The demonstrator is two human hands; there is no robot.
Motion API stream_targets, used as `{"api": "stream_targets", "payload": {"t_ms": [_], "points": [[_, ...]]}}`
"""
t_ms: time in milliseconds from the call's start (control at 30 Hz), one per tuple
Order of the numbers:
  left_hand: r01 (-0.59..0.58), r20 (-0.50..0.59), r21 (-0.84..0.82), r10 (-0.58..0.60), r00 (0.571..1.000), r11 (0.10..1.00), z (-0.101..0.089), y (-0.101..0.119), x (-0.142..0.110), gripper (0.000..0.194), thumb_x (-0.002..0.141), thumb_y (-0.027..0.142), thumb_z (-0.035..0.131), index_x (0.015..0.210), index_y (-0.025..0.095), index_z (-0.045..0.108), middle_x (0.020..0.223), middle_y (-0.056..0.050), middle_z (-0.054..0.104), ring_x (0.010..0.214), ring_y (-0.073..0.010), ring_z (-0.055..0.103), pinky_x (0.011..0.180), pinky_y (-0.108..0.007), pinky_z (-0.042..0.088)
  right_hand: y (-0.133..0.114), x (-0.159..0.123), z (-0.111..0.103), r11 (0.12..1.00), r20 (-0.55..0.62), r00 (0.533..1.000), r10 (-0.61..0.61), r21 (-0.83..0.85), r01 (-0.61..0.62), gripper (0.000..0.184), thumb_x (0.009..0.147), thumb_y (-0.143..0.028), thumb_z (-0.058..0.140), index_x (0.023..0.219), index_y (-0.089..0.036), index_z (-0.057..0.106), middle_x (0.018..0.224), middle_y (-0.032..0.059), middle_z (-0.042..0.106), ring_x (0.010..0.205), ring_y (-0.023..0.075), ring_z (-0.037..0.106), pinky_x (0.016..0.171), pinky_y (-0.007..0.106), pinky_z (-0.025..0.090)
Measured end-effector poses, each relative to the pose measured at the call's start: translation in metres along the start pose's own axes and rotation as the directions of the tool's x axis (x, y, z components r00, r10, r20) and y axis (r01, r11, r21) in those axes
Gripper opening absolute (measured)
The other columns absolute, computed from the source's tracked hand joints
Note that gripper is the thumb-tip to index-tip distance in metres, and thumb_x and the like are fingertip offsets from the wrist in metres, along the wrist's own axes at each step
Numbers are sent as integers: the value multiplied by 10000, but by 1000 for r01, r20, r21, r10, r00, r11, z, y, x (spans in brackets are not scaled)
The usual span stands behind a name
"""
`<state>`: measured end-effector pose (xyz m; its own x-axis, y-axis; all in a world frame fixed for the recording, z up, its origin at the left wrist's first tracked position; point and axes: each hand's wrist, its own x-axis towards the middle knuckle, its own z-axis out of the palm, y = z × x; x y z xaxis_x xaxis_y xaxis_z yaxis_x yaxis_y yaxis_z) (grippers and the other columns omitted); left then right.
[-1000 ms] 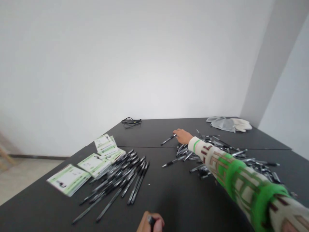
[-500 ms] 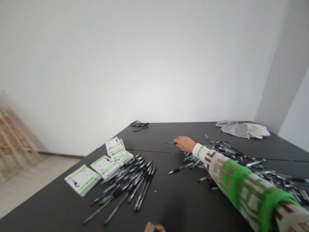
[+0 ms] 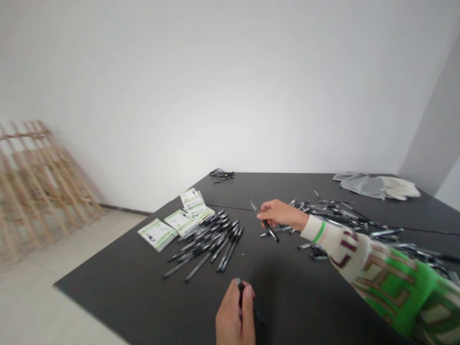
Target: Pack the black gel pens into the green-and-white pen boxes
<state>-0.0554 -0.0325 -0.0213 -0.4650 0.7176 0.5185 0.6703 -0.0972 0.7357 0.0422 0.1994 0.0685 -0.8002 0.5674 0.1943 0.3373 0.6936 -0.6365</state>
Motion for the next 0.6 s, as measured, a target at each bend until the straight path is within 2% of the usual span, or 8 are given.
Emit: {"api": "stream_targets", "payload": {"t_ms": [100,233,367,467,600], "points": [[4,-17,4,-4,1000,1000,0,-3,-2,340,974,401,384,788,201,587,700,-12,584,646,-148,568,662,-246,434,-3,14,30,982,41,995,-95,-160,101,33,807,-183,611,808,-154,625,757,53,692,706,180,625,666,274,458],[-17,-50,14,17,999,1000,3,-9,-4,334,976,391,385,795,198,589,704,-17,585,663,-153,582,669,-251,445,-15,34,65,892,153,948,-278,-326,314,103,801,-137,611,881,-181,659,926,81,681,988,243,572,845,337,425],[-78,-72,44,81,994,996,7,-17,-5,342,985,369,373,773,198,582,683,-17,586,646,-145,592,649,-241,456,-25,49,91,799,250,897,-366,-409,440,141,826,-128,582,921,-180,671,969,103,663,1053,260,530,888,366,417],[-131,-94,90,139,986,987,11,-22,-5,338,990,350,359,797,201,594,693,-35,616,662,-153,619,645,-246,476,-26,54,93,773,243,893,-380,-447,450,179,847,-141,564,989,-179,666,1011,109,650,1066,258,522,897,367,422],[-151,-163,171,180,970,973,13,-25,-6,328,982,357,367,821,218,617,733,-65,657,718,-189,657,622,-268,499,-16,39,69,782,178,920,-350,-485,391,217,892,-169,513,1062,-182,647,1007,105,647,1024,249,554,883,362,434]]}}
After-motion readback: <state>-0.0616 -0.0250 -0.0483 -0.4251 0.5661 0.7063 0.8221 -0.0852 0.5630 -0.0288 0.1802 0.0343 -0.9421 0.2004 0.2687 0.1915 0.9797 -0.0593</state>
